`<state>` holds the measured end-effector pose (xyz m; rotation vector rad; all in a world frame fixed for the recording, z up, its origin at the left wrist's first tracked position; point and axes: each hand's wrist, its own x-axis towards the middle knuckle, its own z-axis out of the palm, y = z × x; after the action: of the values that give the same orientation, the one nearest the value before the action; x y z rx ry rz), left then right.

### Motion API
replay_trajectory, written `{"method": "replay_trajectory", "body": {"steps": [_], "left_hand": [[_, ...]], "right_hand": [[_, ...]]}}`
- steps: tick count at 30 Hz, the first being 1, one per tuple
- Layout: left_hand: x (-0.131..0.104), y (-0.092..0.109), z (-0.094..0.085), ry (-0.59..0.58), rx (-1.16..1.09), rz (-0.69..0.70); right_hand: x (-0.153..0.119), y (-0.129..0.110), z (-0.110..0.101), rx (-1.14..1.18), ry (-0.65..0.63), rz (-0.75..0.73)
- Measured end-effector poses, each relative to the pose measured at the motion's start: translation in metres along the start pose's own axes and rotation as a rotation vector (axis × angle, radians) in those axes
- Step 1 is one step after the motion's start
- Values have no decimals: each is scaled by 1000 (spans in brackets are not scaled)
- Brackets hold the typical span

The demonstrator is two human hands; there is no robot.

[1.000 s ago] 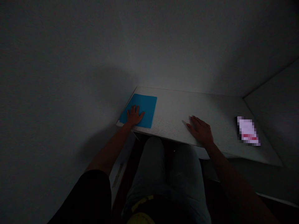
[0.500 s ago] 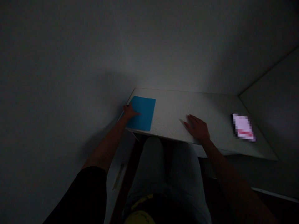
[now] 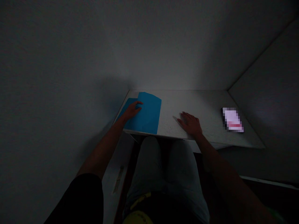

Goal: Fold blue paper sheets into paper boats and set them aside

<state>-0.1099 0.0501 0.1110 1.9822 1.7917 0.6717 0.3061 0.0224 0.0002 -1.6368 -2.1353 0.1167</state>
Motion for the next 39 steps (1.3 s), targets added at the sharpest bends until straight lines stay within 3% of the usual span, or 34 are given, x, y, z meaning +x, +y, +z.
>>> {"method": "replay_trajectory", "body": {"steps": [6,11,16,19,22,25,34,39], "left_hand": [[-2,69,10,-41,-169,145],[-10,94,28,-41,-278,161],[-12,76,88,-39,-445,-46],[-14,55,132,54,-644,-5],[-14,38,160,101,-806,-16],[-11,31,169,124,-888,-58],[-8,28,170,72,-926,-87],[-7,29,171,98,-960,-101]], "right_hand": [[3,1,-6,107,-30,22],[5,9,-7,326,-24,54],[4,14,-8,587,-25,154],[2,14,-7,720,-37,157],[1,15,-7,772,-70,175],[0,14,-8,776,-97,171],[3,11,-13,884,-105,228],[5,15,-9,917,-35,232]]}}
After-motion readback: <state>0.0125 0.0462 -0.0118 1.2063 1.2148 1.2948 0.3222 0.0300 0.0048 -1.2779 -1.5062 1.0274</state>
